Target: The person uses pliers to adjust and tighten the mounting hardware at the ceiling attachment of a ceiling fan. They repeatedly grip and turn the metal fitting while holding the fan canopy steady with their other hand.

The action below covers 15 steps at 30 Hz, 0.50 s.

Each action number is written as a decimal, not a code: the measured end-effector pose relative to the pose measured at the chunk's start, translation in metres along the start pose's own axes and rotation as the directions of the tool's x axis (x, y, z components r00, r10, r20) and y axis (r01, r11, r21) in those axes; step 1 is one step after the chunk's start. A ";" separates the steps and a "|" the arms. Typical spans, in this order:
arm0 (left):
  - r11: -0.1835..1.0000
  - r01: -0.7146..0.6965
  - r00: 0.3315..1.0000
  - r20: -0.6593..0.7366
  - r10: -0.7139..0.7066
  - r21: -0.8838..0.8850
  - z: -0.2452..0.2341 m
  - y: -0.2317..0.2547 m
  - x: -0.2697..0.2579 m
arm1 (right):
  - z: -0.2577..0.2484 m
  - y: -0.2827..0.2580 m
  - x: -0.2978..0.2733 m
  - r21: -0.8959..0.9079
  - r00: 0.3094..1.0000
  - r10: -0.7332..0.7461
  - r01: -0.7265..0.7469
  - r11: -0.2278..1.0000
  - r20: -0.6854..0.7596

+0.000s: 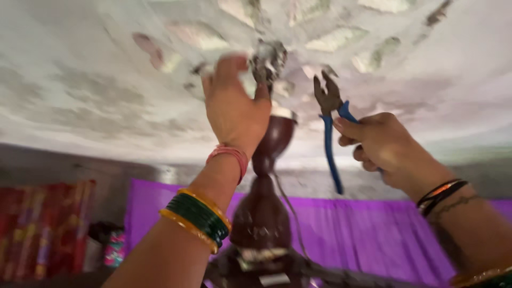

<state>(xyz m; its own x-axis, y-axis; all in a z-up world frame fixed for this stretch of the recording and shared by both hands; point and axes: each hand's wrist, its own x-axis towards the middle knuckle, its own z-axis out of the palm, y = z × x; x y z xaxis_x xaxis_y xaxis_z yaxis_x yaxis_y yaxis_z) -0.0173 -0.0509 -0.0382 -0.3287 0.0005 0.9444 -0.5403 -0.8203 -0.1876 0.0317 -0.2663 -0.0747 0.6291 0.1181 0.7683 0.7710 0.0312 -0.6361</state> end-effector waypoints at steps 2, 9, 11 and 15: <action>0.979 -0.203 0.979 -0.005 0.203 -0.004 0.002 0.028 -0.021 | -0.002 0.010 -0.016 0.141 0.999 -0.045 0.043 0.989 0.014; 0.706 0.556 0.793 0.534 -0.293 -0.439 0.052 0.087 -0.044 | -0.023 0.015 -0.024 0.173 0.973 -0.121 0.156 0.973 -0.198; 0.419 0.791 0.581 0.762 -0.285 -0.446 0.065 0.091 -0.047 | -0.032 0.020 -0.022 -0.155 0.915 -0.185 0.138 0.978 -0.358; 0.225 0.878 0.475 0.829 -0.295 -0.423 0.098 0.113 -0.068 | -0.054 0.036 -0.012 -0.606 0.773 -0.415 0.050 0.794 -0.479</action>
<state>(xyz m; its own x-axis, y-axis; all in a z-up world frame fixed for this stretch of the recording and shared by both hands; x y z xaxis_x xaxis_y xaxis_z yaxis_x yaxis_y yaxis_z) 0.0200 -0.1995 -0.0975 0.6453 -0.2318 0.7279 -0.7378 0.0580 0.6725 0.0571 -0.3204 -0.1032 0.2136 -0.3974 0.8924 0.7036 -0.5711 -0.4228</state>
